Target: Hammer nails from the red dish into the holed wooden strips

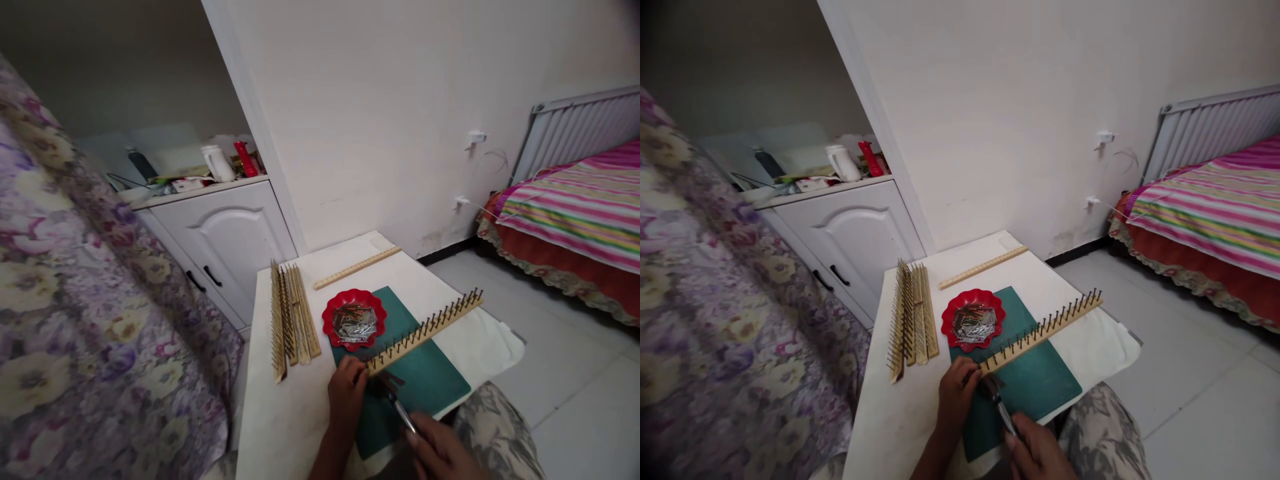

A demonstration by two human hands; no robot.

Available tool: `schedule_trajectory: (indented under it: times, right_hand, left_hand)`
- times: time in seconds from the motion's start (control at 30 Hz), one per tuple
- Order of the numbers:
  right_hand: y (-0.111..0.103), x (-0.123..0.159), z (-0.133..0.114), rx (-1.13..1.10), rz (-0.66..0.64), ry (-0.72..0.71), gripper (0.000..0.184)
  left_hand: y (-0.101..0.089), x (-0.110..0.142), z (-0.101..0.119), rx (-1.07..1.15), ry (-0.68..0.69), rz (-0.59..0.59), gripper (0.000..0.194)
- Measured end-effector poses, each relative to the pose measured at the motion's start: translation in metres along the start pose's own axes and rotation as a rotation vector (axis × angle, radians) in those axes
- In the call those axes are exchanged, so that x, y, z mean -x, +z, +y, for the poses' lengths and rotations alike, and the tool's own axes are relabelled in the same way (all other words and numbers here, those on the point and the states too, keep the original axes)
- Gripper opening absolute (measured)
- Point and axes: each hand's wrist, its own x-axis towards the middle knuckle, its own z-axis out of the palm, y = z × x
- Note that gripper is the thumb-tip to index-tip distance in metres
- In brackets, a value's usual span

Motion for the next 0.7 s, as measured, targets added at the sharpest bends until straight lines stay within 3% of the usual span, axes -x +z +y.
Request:
schedule_trajectory:
  times: [0.17,0.33,0.7]
  right_hand:
    - [0.000,-0.027,-0.027,0.071,-0.018,-0.161,0.029]
    - [0.003,-0.041,-0.023,0.141,-0.017,-0.132,0.027]
    - [0.006,-0.036,-0.019,0.117,-0.050,-0.137,0.031]
  left_hand:
    - [0.001,0.000,-0.002,0.002,0.010,-0.008,0.014]
    - [0.002,0.001,-0.006,-0.019,0.019,-0.003,0.015]
    - [0.002,0.002,-0.008,-0.028,0.008,0.002,0.015]
